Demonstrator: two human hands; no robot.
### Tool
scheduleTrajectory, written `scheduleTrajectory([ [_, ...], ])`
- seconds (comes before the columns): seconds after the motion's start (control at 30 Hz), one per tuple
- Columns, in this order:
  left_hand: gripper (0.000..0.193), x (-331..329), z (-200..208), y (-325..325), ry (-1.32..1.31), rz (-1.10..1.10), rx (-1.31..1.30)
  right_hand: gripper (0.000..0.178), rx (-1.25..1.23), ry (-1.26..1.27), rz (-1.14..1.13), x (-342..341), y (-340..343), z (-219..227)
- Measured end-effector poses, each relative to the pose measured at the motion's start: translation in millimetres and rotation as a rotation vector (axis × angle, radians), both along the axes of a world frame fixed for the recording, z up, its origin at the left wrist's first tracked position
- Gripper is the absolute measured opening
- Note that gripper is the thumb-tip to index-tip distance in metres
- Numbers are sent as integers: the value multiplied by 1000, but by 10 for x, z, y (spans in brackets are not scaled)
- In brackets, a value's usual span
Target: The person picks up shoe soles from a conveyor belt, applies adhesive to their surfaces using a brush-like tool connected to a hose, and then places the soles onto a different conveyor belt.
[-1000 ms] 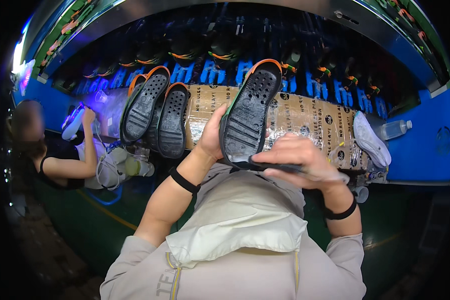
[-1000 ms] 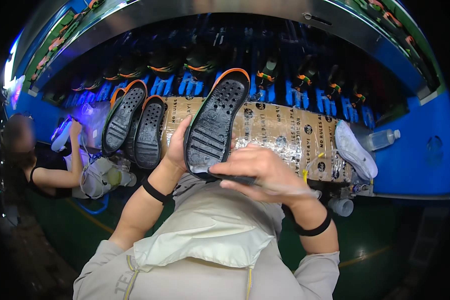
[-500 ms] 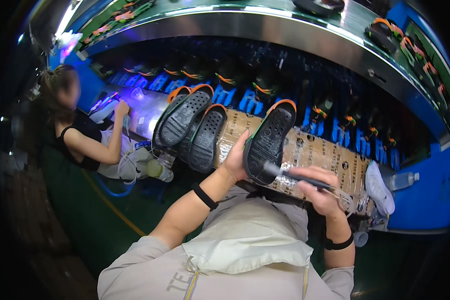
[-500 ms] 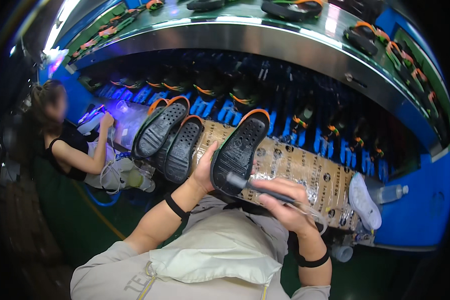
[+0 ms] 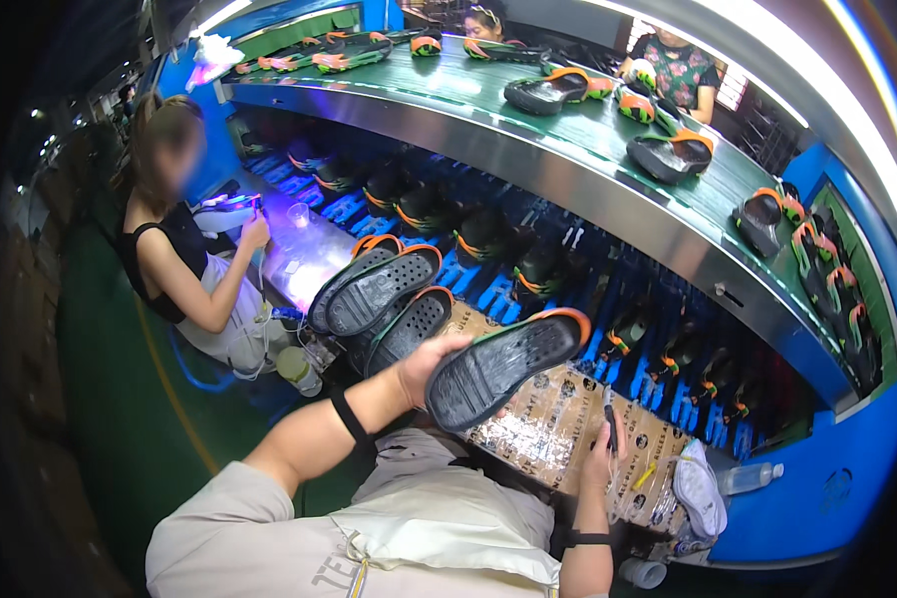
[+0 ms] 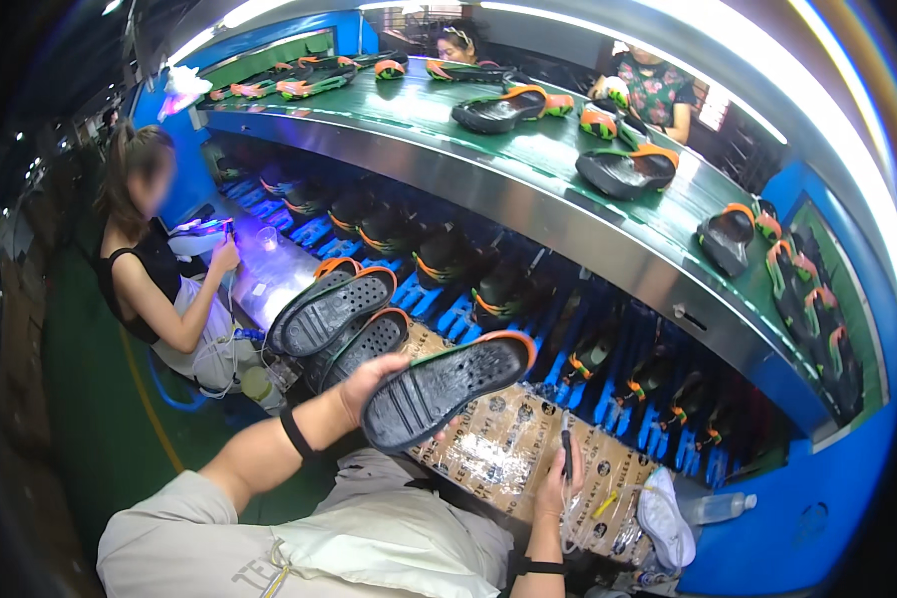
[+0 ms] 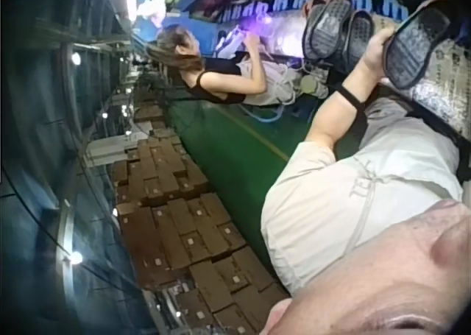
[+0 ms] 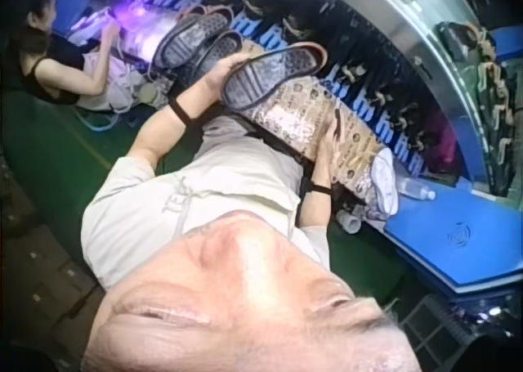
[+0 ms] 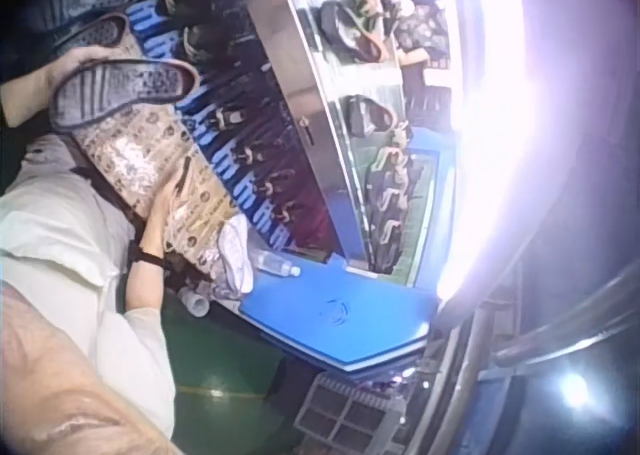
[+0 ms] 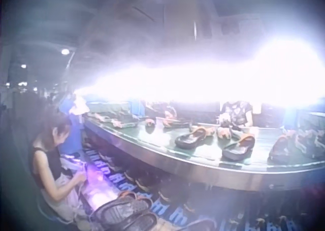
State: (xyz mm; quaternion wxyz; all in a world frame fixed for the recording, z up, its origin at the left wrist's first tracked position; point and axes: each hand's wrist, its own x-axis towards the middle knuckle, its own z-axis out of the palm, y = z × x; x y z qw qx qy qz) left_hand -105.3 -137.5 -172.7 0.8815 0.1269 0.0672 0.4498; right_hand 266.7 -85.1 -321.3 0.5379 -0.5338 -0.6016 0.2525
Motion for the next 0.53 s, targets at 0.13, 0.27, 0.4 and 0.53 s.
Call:
scheduleTrajectory([
  [0.13,87,-153,1399,481,376,180,557,33,26,-63,21,-52,-15,63],
  [0.27,84,-415,2136,1083,-2,654,443,32,57,-57,26,-46,4,65],
  [0.4,75,-547,1865,1300,214,851,261,32,103,-73,13,-66,13,29],
  [0.53,82,-967,1406,1307,993,1121,402,37,-116,-140,79,-26,-34,81],
])
